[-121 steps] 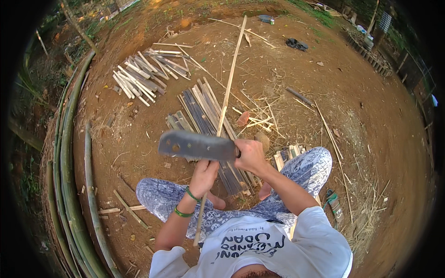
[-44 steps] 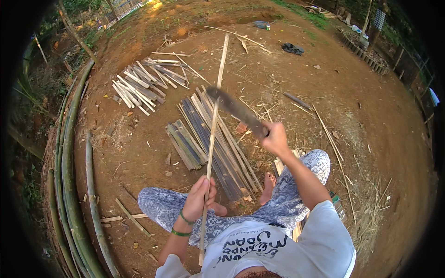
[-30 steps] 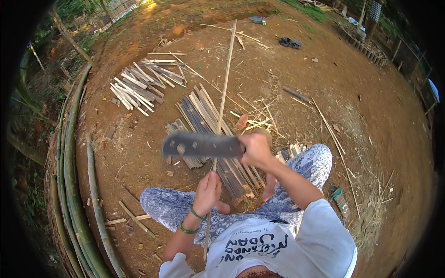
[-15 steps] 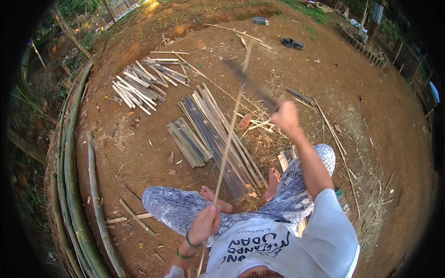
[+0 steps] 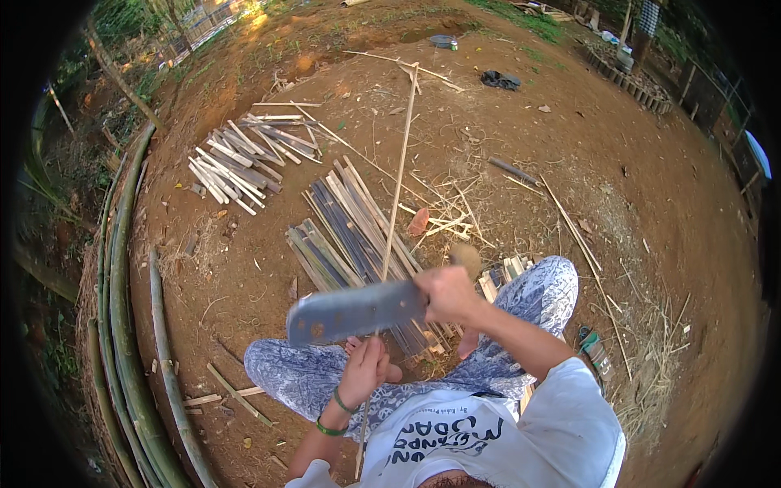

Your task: The person sits on the ground and uses a large knife to split long bamboo poles into thin strips. They hold the bamboo with one hand and strike it with the knife to separate the sections, then gather the finished strips into a pile.

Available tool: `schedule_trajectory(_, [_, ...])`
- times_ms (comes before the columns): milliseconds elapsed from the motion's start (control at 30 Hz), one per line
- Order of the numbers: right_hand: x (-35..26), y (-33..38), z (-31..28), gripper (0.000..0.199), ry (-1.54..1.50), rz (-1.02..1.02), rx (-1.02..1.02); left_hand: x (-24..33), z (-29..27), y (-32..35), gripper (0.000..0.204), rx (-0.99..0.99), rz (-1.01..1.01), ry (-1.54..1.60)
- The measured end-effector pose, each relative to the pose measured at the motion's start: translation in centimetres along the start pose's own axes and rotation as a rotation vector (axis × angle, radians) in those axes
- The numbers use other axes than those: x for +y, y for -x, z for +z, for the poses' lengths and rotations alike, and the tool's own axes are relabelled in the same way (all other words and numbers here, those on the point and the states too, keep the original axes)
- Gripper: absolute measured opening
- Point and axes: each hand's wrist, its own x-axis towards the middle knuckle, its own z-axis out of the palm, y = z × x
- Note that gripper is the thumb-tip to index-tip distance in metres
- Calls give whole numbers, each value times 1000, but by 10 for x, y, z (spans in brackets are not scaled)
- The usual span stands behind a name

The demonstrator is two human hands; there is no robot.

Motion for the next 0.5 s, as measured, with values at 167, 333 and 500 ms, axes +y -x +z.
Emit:
schedule_trajectory(167, [53, -37, -61, 25, 167, 478, -12, -22, -8, 45, 41, -21, -9, -149])
schedule_trajectory(333, [32, -21, -38, 24, 133, 98, 17, -20, -7, 36, 42, 40, 34, -187])
schedule_trajectory(500, [39, -32, -60, 19, 152, 53, -20, -17, -11, 44, 40, 58, 141, -277])
